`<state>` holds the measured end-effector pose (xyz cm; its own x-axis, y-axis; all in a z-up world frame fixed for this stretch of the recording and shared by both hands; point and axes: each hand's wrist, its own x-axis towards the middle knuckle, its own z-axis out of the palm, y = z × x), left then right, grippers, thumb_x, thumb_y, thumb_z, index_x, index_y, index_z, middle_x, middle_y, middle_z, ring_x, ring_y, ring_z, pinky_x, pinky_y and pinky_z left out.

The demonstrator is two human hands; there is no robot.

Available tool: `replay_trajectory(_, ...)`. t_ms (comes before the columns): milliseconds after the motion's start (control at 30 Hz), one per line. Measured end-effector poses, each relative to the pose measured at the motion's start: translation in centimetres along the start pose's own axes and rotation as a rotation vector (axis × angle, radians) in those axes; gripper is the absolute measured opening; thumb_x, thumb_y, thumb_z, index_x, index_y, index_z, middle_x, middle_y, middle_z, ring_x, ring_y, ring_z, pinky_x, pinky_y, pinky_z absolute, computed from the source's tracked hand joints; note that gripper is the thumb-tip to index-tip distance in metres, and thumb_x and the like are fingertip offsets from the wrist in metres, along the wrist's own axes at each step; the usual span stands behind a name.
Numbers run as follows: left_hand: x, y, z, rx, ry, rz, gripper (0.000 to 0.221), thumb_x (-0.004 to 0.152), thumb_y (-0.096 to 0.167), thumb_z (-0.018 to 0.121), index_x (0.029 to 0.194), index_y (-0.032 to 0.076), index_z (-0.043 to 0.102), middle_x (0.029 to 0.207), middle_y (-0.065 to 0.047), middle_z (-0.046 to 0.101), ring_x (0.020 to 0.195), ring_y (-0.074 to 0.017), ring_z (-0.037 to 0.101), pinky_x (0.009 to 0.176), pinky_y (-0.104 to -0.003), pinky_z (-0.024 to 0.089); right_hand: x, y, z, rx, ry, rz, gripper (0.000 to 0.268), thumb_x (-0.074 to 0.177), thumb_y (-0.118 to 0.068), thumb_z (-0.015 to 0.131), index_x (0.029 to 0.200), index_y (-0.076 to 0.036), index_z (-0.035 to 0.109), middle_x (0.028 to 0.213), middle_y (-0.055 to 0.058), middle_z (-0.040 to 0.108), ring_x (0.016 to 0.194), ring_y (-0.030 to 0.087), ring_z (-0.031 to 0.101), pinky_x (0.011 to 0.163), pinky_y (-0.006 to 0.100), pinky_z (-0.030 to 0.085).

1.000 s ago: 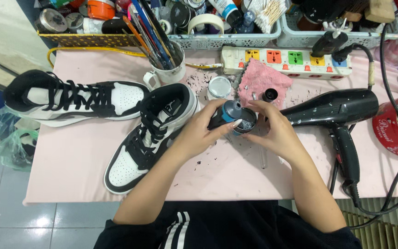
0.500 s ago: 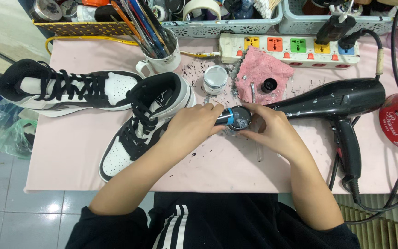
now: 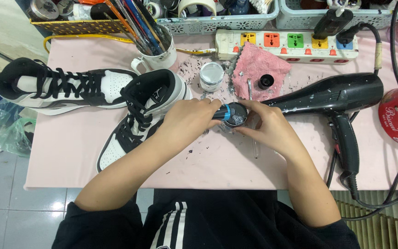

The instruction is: The person opens tubes of paint, squeezes paint into a small container, adds drops of a white liquid from a bottle, and mixes the substances together with a thin tool.

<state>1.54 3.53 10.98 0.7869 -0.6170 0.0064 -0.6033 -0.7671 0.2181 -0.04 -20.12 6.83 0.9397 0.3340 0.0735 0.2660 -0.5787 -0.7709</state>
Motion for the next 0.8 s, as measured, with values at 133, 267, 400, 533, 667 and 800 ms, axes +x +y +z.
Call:
replay_trajectory(133, 0.1, 0.0, -0.1, -0.002, -0.008, -0.011, 0.037, 0.086, 0.038, 0.074, 0.102, 0.006, 0.064, 0.082, -0.011, 0.072, 0.073, -0.0324, 0.073, 0.059, -0.043, 0.055, 0.0, 0.1, 0.0, -0.03, 0.026, -0.073, 0.067, 0.068, -0.016, 0.091, 0.126, 0.003, 0.065, 0.089, 0.016, 0.075, 0.073, 0.021, 0.075, 0.065, 0.033, 0.058)
replay_trajectory(267, 0.2, 0.0, 0.0, -0.003, -0.008, -0.012, 0.037, 0.086, 0.038, 0.075, 0.102, 0.006, 0.064, 0.081, -0.012, 0.072, 0.073, -0.033, 0.073, 0.059, -0.044, 0.054, 0.1, 0.2, 0.1, -0.009, 0.008, -0.036, 0.065, 0.068, -0.017, 0.09, 0.126, 0.001, 0.066, 0.087, 0.015, 0.075, 0.073, 0.021, 0.076, 0.064, 0.033, 0.059)
replay_trajectory(400, 0.5, 0.1, -0.1, -0.01, -0.039, -0.016, 0.035, 0.086, 0.035, 0.076, 0.102, 0.006, 0.064, 0.082, -0.012, 0.072, 0.073, -0.0331, 0.073, 0.06, -0.045, 0.055, 0.0, 0.1, 0.1, -0.014, 0.028, -0.065, 0.063, 0.068, -0.016, 0.09, 0.124, 0.001, 0.067, 0.085, 0.014, 0.075, 0.071, 0.021, 0.075, 0.066, 0.033, 0.057)
replay_trajectory(533, 1.0, 0.2, -0.2, 0.032, -0.075, -0.019, 0.037, 0.084, 0.036, 0.077, 0.103, 0.006, 0.065, 0.082, -0.013, 0.072, 0.075, -0.0341, 0.073, 0.062, -0.044, 0.056, 0.0, 0.0, 0.1, -0.009, 0.025, -0.042, 0.063, 0.067, -0.015, 0.09, 0.124, 0.001, 0.067, 0.081, 0.013, 0.075, 0.069, 0.021, 0.074, 0.064, 0.033, 0.057)
replay_trajectory(667, 1.5, 0.2, -0.1, 0.029, -0.12, -0.048, 0.034, 0.084, 0.032, 0.078, 0.102, 0.006, 0.067, 0.084, -0.013, 0.073, 0.075, -0.0347, 0.072, 0.064, -0.046, 0.056, 0.0, 0.0, 0.0, 0.004, 0.01, -0.027, 0.062, 0.068, -0.015, 0.09, 0.124, 0.001, 0.067, 0.081, 0.014, 0.075, 0.069, 0.021, 0.075, 0.066, 0.033, 0.057)
replay_trajectory(800, 2.2, 0.3, 0.3, 0.042, -0.111, -0.037, 0.029, 0.082, 0.03, 0.079, 0.096, 0.006, 0.07, 0.083, -0.013, 0.073, 0.078, -0.034, 0.073, 0.068, -0.046, 0.057, 0.0, -0.1, 0.0, 0.013, 0.009, -0.039, 0.061, 0.068, -0.014, 0.09, 0.123, 0.001, 0.067, 0.087, 0.014, 0.075, 0.072, 0.021, 0.075, 0.067, 0.034, 0.058)
